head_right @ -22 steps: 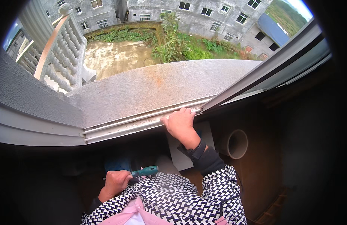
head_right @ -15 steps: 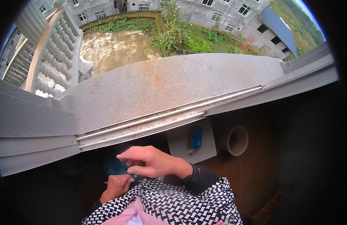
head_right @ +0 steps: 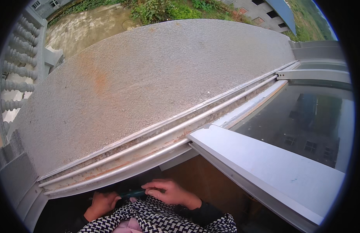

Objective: The person uses a screwdriver to secure a window frame to the wall. They repeatedly insert and tighten screws along the frame's edge, adjusting the frame's position as needed.

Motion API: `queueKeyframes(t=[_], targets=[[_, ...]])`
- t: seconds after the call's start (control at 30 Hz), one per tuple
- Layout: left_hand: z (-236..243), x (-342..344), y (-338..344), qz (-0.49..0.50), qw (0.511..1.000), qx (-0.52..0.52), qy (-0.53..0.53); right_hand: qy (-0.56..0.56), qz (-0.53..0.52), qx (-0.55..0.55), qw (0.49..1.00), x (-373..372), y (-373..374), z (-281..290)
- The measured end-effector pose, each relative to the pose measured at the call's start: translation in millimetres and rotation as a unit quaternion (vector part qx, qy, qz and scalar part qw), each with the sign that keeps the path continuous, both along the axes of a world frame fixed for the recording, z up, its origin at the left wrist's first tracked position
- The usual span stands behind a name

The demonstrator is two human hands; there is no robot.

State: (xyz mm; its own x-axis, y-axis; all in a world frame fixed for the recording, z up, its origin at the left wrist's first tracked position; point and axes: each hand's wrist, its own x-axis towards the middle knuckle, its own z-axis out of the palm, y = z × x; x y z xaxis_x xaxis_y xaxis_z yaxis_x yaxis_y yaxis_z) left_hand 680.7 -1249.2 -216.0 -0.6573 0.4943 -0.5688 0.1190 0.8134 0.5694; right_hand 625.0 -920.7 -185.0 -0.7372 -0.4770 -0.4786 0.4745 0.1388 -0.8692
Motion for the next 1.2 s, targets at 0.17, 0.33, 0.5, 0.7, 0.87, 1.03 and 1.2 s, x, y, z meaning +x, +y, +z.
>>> queueKeyframes(t=[0.17,0.33,0.5,0.7,0.87,1.03,1.2], targets=[[-11,-10,19,0.043,0.986,0.11,-0.114,-0.045,-0.043,0.097,0.993,-7,14,0],[9,-19,18,0.226,0.952,0.156,-0.135,-0.023,-0.142,0.056,0.988,-2,20,-21],[11,-33,31,0.147,0.976,0.156,-0.048,-0.084,-0.077,0.091,0.989,-1,16,-20],[-6,-21,28,0.071,0.992,0.085,0.06,0.032,0.01,0.2,0.979,-19,23,-17],[-41,-14,23,0.041,0.999,0.013,-0.019,0.071,0.024,0.289,0.954,-27,34,-28],[-72,-35,38,0.049,0.999,0.014,-0.018,0.064,0.019,0.321,0.945,-30,44,-33],[-95,-60,57,0.065,0.998,0.012,-0.025,0.057,0.013,0.333,0.941,-39,51,-38]])
